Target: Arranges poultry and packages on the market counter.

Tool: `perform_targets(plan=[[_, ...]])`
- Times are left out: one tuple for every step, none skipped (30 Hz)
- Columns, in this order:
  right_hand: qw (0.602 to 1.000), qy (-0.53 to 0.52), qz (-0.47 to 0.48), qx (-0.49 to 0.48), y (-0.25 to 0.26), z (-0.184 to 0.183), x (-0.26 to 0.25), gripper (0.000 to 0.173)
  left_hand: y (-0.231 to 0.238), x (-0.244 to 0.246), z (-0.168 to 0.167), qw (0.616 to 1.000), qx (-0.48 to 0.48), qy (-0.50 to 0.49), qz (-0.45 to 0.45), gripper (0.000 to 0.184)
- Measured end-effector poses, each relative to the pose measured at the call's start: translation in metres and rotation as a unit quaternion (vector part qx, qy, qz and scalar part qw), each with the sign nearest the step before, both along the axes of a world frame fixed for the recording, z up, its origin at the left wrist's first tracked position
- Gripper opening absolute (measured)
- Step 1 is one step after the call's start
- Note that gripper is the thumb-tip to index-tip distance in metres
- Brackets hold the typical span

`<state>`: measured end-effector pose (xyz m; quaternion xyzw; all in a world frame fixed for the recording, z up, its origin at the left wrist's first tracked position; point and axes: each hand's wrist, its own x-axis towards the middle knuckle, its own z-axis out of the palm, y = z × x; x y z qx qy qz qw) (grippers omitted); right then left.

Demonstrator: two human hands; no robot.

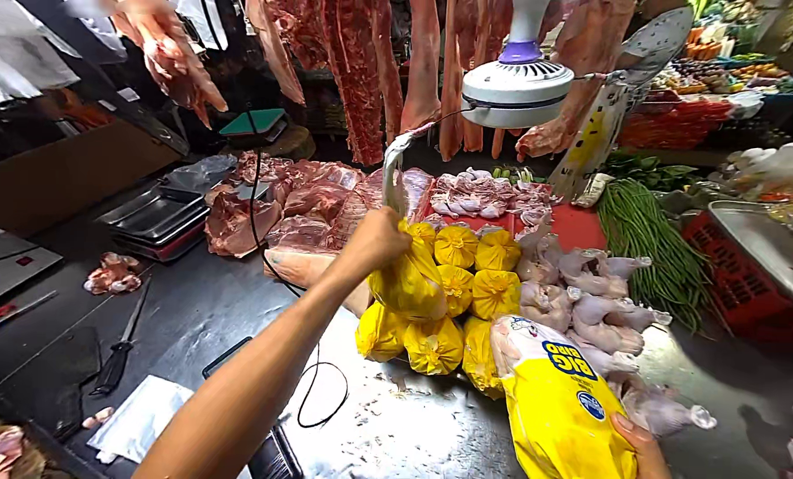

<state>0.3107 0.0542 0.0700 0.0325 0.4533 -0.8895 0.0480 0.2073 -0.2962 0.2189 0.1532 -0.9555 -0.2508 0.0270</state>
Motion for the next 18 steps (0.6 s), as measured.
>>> perform_targets(plan=[[1.0,0.002,-0.006,0.005,0.0,0.004,-0.003,0.042,-0.002,-0.006,0.008,1.0,-0.005,0.002,-0.002,0.014],[1.0,0.009,-0.012,0.009,0.0,0.01,-0.008,0.04,-0.004,-0.011,0.015,1.0,-0.011,0.005,-0.003,0.014],[1.0,0.02,-0.018,0.015,-0.002,0.016,-0.018,0.04,-0.004,-0.015,0.024,1.0,-0.017,0.012,-0.004,0.013],[0.999,0.029,-0.024,0.023,-0.006,0.023,-0.03,0.039,-0.004,-0.02,0.03,0.999,-0.024,0.027,-0.007,0.012],[0.998,0.038,-0.023,0.036,-0.011,0.029,-0.044,0.036,-0.004,-0.024,0.033,0.999,-0.032,0.043,-0.006,0.013],[0.998,0.044,-0.015,0.049,-0.018,0.034,-0.061,0.033,-0.003,-0.027,0.034,0.998,-0.036,0.058,-0.005,0.013],[0.997,0.046,-0.003,0.062,-0.025,0.038,-0.081,0.03,-0.002,-0.029,0.032,0.996,-0.038,0.076,-0.002,0.012],[0.995,0.048,0.011,0.082,-0.034,0.042,-0.102,0.031,-0.002,-0.03,0.029,0.994,-0.036,0.101,-0.002,0.011],[0.992,0.048,0.023,0.113,-0.044,0.049,-0.122,0.032,-0.001,-0.031,0.023,0.991,-0.034,0.13,-0.008,0.01],[0.989,0.036,0.035,0.139,-0.053,0.054,-0.139,0.033,-0.001,-0.033,0.012,0.986,-0.036,0.164,-0.019,0.009],[0.986,0.022,0.05,0.155,-0.062,0.057,-0.153,0.033,-0.002,-0.034,-0.001,0.983,-0.032,0.176,-0.033,0.009],[0.984,0.011,0.069,0.166,-0.071,0.057,-0.168,0.032,-0.003,-0.036,-0.013,0.984,-0.021,0.171,-0.049,0.014],[0.982,0.01,0.094,0.162,-0.079,0.048,-0.184,0.033,-0.005,-0.038,-0.027,0.986,-0.008,0.155,-0.062,0.021],[0.98,0.01,0.129,0.148,-0.084,0.035,-0.196,0.036,-0.008,-0.039,-0.043,0.987,0.004,0.143,-0.067,0.027],[0.979,0.006,0.151,0.135,-0.09,0.024,-0.203,0.038,-0.01,-0.039,-0.059,0.988,0.015,0.138,-0.061,0.03],[0.978,-0.004,0.163,0.134,-0.095,0.015,-0.207,0.04,-0.011,-0.036,-0.073,0.988,0.027,0.145,-0.048,0.03],[0.976,-0.018,0.165,0.142,-0.1,0.01,-0.209,0.042,-0.013,-0.033,-0.083,0.986,0.038,0.16,-0.032,0.028],[0.974,-0.035,0.162,0.154,-0.105,0.01,-0.211,0.043,-0.016,-0.032,-0.089,0.983,0.044,0.179,-0.021,0.026]])
